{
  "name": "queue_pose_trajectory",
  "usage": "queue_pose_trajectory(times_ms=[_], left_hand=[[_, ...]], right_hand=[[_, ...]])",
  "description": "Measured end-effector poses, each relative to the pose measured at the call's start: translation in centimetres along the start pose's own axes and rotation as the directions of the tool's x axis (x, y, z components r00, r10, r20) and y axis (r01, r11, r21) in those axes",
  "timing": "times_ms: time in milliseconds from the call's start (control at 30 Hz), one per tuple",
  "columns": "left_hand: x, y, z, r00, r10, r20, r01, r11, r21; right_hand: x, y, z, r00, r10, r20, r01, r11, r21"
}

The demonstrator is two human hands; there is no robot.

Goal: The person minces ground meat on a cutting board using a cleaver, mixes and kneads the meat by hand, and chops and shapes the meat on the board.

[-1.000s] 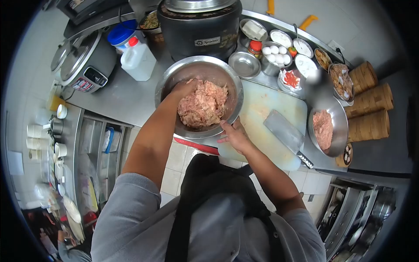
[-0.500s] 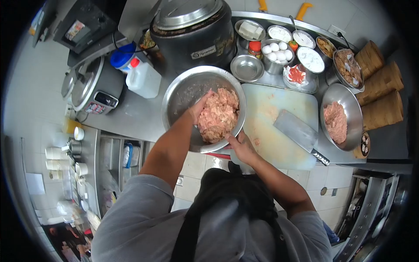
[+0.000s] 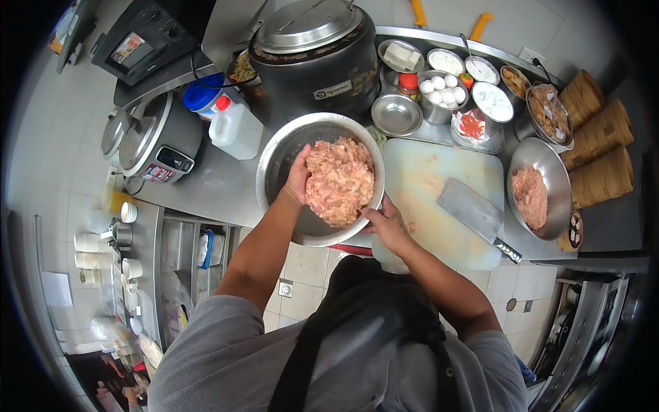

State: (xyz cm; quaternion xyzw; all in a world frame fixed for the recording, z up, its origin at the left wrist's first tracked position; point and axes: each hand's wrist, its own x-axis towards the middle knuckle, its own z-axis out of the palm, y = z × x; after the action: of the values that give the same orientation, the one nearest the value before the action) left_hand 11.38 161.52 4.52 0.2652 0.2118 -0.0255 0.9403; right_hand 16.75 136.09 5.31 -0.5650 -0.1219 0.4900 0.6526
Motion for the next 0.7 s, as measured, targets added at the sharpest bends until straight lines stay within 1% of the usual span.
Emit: queue_pose_trajectory(times_ms=[67, 100, 133, 167, 200, 233, 267, 300, 367, 433, 467, 567, 600, 667, 700], left_hand=[[-1.0, 0.6, 0.6, 0.999, 0.019, -0.033, -0.019, 1.000, 0.020], [-1.4, 0.9, 1.0, 0.998, 0.028, -0.048, -0.026, 0.999, 0.032], [-1.8, 1.0, 1.3, 1.000, 0.010, -0.030, -0.009, 1.000, 0.018], [-1.9, 1.1, 1.7, 1.000, -0.005, -0.008, 0.005, 1.000, 0.004], [-2.0, 1.0, 1.8, 1.000, -0.019, 0.012, 0.019, 1.000, -0.011], [-1.8, 1.0, 1.7, 0.999, -0.034, 0.026, 0.035, 0.999, -0.018], [-1.6, 0.8, 1.4, 0.998, -0.053, 0.040, 0.054, 0.998, -0.024], [-1.5, 0.4, 1.2, 0.996, -0.077, 0.052, 0.079, 0.996, -0.031], [-1.6, 0.3, 1.7, 0.995, -0.103, 0.018, 0.103, 0.995, 0.003], [-1.6, 0.0, 1.9, 0.994, -0.104, -0.016, 0.104, 0.994, 0.038], [-1.7, 0.0, 2.0, 0.994, -0.107, -0.005, 0.107, 0.994, 0.012], [-2.7, 0.6, 3.5, 0.989, -0.110, -0.095, 0.116, 0.991, 0.059], [-2.9, 1.0, 3.7, 0.994, -0.084, -0.067, 0.088, 0.995, 0.055], [-3.6, 1.7, 4.4, 0.998, 0.005, -0.067, 0.003, 0.993, 0.120], [-4.2, 2.3, 5.2, 0.997, 0.051, -0.066, -0.040, 0.987, 0.153]], right_hand=[[0.4, 0.1, 0.3, 0.995, 0.103, 0.005, -0.103, 0.992, 0.067], [0.4, 0.6, 0.6, 0.993, -0.068, -0.100, 0.048, 0.979, -0.197], [0.2, 1.2, 1.0, 0.953, -0.258, -0.156, 0.162, 0.874, -0.458], [0.3, 1.5, 1.2, 0.880, -0.450, -0.152, 0.230, 0.684, -0.692], [-0.4, -0.3, 1.8, 0.852, -0.517, -0.082, 0.288, 0.595, -0.750], [-1.6, -3.7, 2.7, 0.817, -0.577, -0.008, 0.342, 0.496, -0.798], [-2.0, -5.7, 3.3, 0.777, -0.625, 0.068, 0.388, 0.392, -0.834], [-1.1, -5.4, 3.3, 0.789, -0.601, 0.130, 0.354, 0.271, -0.895], [1.1, -4.7, 2.9, 0.811, -0.531, 0.246, 0.289, -0.002, -0.957], [2.2, -5.4, 3.0, 0.847, -0.453, 0.279, 0.279, -0.067, -0.958], [2.5, -5.4, 3.1, 0.865, -0.411, 0.289, 0.275, -0.095, -0.957], [2.8, -5.2, 3.1, 0.780, -0.519, 0.351, 0.381, -0.051, -0.923], [2.7, -5.7, 3.3, 0.764, -0.541, 0.351, 0.422, 0.008, -0.907], [2.2, -6.9, 4.0, 0.734, -0.585, 0.345, 0.501, 0.124, -0.856], [1.9, -7.6, 4.3, 0.715, -0.607, 0.347, 0.530, 0.147, -0.835]])
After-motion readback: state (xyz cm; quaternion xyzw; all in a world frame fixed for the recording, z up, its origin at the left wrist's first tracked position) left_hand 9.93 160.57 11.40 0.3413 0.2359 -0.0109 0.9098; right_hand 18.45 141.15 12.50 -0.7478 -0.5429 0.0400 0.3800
